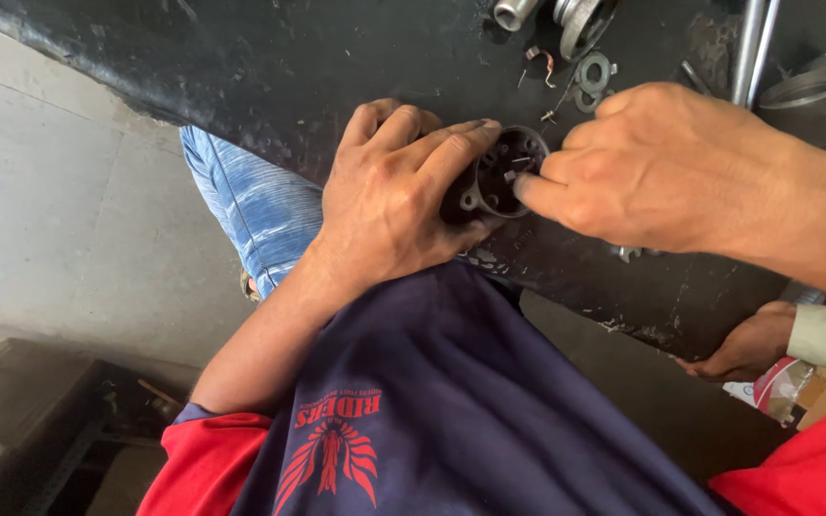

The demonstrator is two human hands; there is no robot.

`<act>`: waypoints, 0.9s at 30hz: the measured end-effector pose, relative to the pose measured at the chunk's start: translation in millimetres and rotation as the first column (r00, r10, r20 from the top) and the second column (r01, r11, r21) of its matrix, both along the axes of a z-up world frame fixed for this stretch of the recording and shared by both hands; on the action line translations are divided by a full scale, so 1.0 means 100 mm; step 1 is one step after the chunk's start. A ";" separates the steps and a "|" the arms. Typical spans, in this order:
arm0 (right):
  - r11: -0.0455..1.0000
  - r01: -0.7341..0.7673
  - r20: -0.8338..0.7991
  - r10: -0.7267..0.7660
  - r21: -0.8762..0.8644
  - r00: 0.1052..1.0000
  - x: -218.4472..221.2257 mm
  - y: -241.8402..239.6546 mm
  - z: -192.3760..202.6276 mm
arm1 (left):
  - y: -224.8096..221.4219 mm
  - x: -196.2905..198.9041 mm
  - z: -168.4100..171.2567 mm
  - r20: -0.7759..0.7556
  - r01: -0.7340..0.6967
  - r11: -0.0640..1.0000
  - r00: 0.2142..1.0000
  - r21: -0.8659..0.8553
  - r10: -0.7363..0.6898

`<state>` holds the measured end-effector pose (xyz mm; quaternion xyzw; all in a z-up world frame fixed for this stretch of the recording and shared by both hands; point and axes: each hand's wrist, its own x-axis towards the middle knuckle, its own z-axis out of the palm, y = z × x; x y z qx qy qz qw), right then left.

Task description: Disassembling and inspecting the components of a motorcycle starter motor on a workbench.

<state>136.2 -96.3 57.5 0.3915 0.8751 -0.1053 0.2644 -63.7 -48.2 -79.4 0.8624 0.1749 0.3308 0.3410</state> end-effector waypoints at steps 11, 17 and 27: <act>0.908 -0.382 0.047 0.380 0.169 0.924 0.10 -0.07 -0.15 | 0.02 -0.01 0.04 -0.022 0.038 0.999 0.999 0.004 -0.038; 0.863 -0.313 -0.130 0.390 0.396 0.912 0.21 -0.22 -0.18 | 0.03 -0.03 0.01 -0.006 0.025 1.000 1.000 0.006 -0.025; 0.810 -0.236 -0.132 0.357 0.537 0.925 0.25 -0.39 -0.23 | 0.02 -0.01 0.06 -0.011 0.026 1.000 1.000 -0.009 -0.026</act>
